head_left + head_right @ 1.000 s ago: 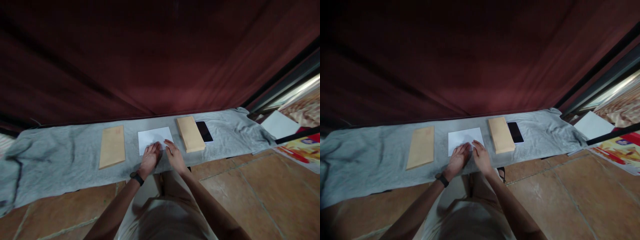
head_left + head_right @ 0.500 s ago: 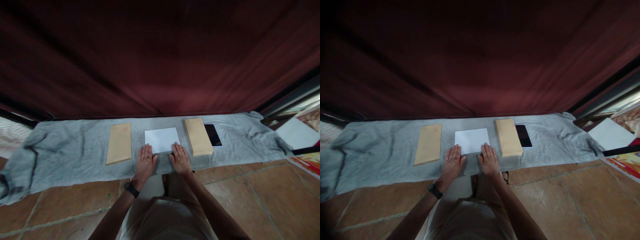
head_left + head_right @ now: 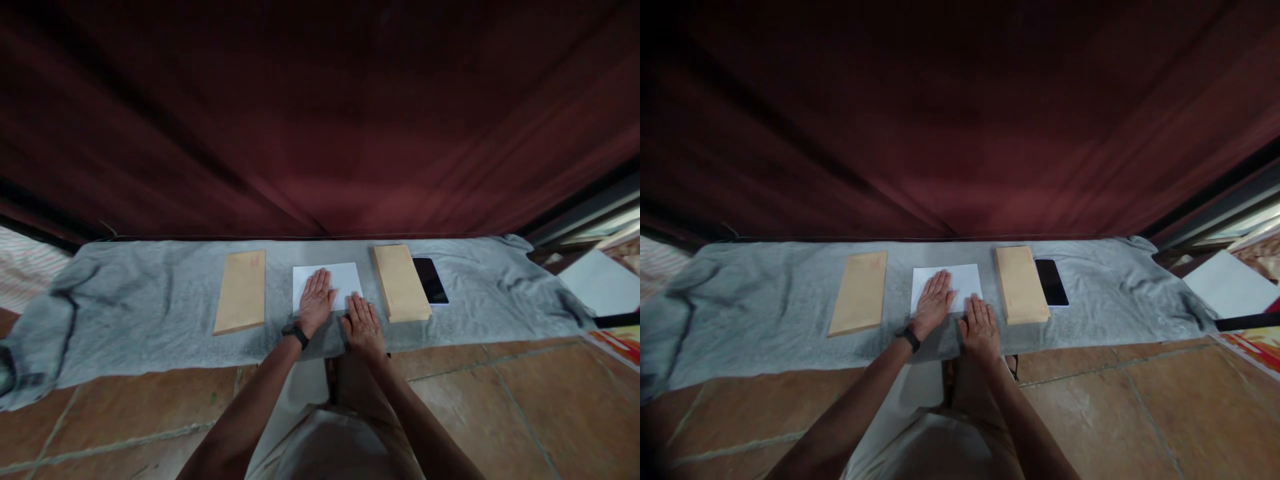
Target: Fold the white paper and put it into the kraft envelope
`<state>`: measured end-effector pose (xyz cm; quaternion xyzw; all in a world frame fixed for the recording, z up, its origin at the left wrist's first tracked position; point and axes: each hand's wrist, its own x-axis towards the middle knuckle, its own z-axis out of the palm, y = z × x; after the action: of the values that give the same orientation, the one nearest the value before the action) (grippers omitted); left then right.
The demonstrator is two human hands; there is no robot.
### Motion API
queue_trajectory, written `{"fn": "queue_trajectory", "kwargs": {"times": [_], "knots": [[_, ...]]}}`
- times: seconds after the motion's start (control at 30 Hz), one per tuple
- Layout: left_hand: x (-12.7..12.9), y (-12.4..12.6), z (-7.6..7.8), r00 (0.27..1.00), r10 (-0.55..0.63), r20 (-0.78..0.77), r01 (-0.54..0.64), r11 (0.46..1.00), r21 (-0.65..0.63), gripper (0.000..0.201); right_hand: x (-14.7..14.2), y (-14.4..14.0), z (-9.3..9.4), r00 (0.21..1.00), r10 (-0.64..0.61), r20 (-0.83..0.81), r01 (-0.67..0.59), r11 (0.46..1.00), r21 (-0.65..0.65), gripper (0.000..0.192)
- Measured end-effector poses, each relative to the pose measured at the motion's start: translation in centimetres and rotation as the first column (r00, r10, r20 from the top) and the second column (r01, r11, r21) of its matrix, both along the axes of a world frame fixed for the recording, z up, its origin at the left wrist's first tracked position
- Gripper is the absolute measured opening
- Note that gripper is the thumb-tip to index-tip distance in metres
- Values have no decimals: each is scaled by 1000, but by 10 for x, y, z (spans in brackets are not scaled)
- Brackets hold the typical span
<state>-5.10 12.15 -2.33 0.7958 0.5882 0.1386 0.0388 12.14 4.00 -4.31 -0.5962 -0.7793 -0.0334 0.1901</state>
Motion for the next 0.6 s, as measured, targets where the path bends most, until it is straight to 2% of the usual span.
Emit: {"fn": "queue_trajectory", "kwargs": {"times": [0.17,0.3,0.4,0.47,0.6], "knots": [[-21,-3,0,994,92,-63,-92,996,-6,61,-3,3,9,999,-36,-38,34,998,-56,52],[-24,-6,-1,991,117,-68,-117,993,3,62,-25,37,23,988,-76,-136,59,991,-120,46],[-24,-6,0,992,106,-67,-107,994,-9,59,-50,72,28,975,60,-214,-86,990,-113,48],[-25,-5,0,993,98,-62,-99,995,-17,57,-62,90,26,971,124,-205,-151,981,-119,47],[-26,-5,0,994,93,-49,-94,995,-19,57,-64,104,15,980,144,-135,-161,979,-123,46]]}}
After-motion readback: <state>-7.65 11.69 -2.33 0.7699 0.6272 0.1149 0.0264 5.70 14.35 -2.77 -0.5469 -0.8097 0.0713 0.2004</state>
